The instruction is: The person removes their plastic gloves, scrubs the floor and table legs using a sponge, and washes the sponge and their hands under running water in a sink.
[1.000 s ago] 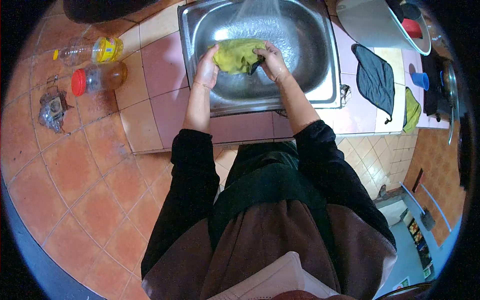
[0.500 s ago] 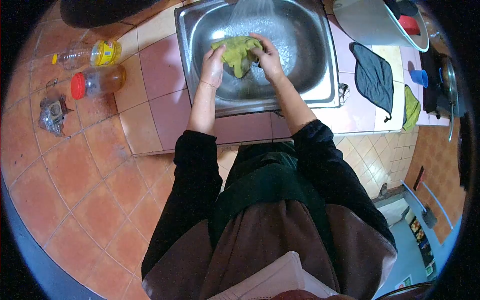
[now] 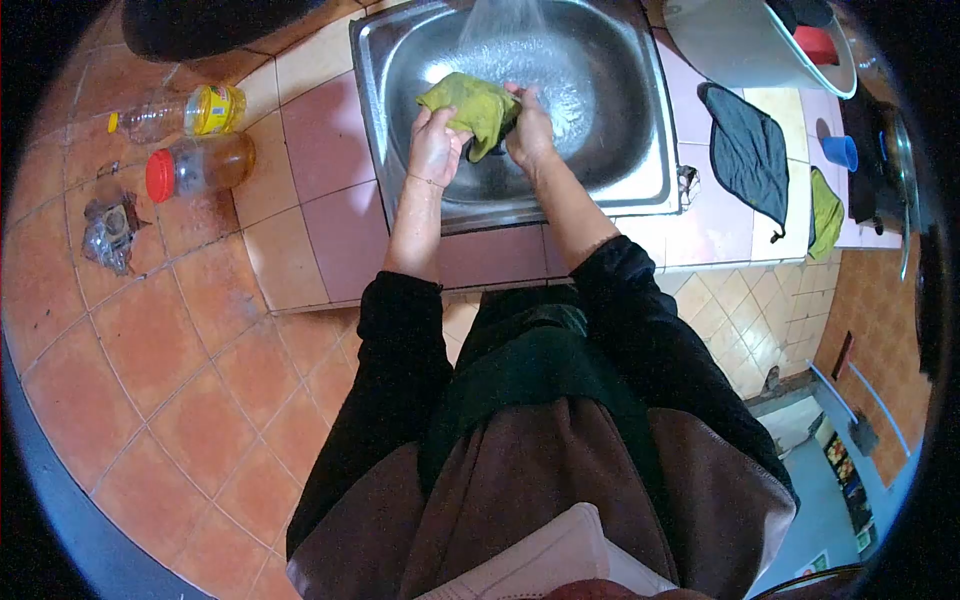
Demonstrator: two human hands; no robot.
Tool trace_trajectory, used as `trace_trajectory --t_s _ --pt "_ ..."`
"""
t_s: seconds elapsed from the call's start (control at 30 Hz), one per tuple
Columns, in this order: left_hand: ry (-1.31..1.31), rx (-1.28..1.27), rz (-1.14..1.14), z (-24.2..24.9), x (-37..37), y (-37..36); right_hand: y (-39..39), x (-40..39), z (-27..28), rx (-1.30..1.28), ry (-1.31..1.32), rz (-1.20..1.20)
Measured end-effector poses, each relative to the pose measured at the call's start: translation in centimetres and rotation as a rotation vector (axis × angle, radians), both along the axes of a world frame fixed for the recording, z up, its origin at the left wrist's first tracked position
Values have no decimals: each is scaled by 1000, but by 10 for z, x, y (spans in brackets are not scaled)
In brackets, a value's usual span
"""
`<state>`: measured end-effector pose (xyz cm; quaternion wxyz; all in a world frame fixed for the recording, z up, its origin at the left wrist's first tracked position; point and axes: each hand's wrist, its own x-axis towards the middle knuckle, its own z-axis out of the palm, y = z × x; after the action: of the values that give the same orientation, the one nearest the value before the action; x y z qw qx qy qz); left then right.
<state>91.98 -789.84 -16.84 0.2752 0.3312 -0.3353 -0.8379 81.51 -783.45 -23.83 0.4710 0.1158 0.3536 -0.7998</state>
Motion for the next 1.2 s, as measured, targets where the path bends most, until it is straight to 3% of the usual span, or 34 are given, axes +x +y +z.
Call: trace_trajectory --t_s 0.23,0.3,0.37,0.4,0.43,0.5,0.53,0.57,0.6,0.63,0.7,0.73,0.77,0.83,0.9,0.97,1.0,1.03,1.1,1.2 --pt "9 -83 -127 -4 11 -8 7 -11 -3 54 237 355" --pt "-18 -2 -122 2 12 -16 3 -16 0 -36 186 312" --pt "-44 85 -120 7 8 -19 -2 -16 3 97 360 119" --pt "-99 162 -165 10 5 -20 -8 -12 5 198 612 66" --pt "-156 238 -208 12 3 -19 -12 -5 7 198 611 64" --pt "-195 281 -130 -2 -9 -19 -16 13 36 362 1285 167" --pt "-232 327 -52 -17 -15 -22 -15 25 49 302 1393 267" --pt "-199 264 -17 -76 -9 -40 -12 36 63 241 1500 369" --pt "-199 264 -18 -71 -11 -37 -9 41 81 357 1713 479" --pt "-191 276 -79 -66 -14 -32 -11 37 73 357 1713 481" --pt "-181 299 -202 -44 -23 -18 -22 21 45 403 1675 137" --pt "-174 306 -263 -39 -26 -15 -28 9 38 472 1440 44" --pt "-180 308 -261 -44 -25 -13 -28 5 37 471 1434 46" --pt "-249 203 -185 -52 -25 -10 -28 -4 35 717 1394 137" --pt "-247 201 -134 -53 -22 -14 -23 15 53 679 1417 91" --pt "218 250 -225 -69 -5 -29 -18 35 66 394 1664 97" --pt "17 192 -126 -49 -10 -24 -19 34 67 393 1675 116" --pt "17 195 -127 -38 -16 -18 -22 24 62 395 1674 117" --pt "-304 172 -207 -28 -25 -10 -30 -7 50 707 1445 163" --pt "-369 98 -162 -26 -29 -10 -24 7 51 683 1470 107"
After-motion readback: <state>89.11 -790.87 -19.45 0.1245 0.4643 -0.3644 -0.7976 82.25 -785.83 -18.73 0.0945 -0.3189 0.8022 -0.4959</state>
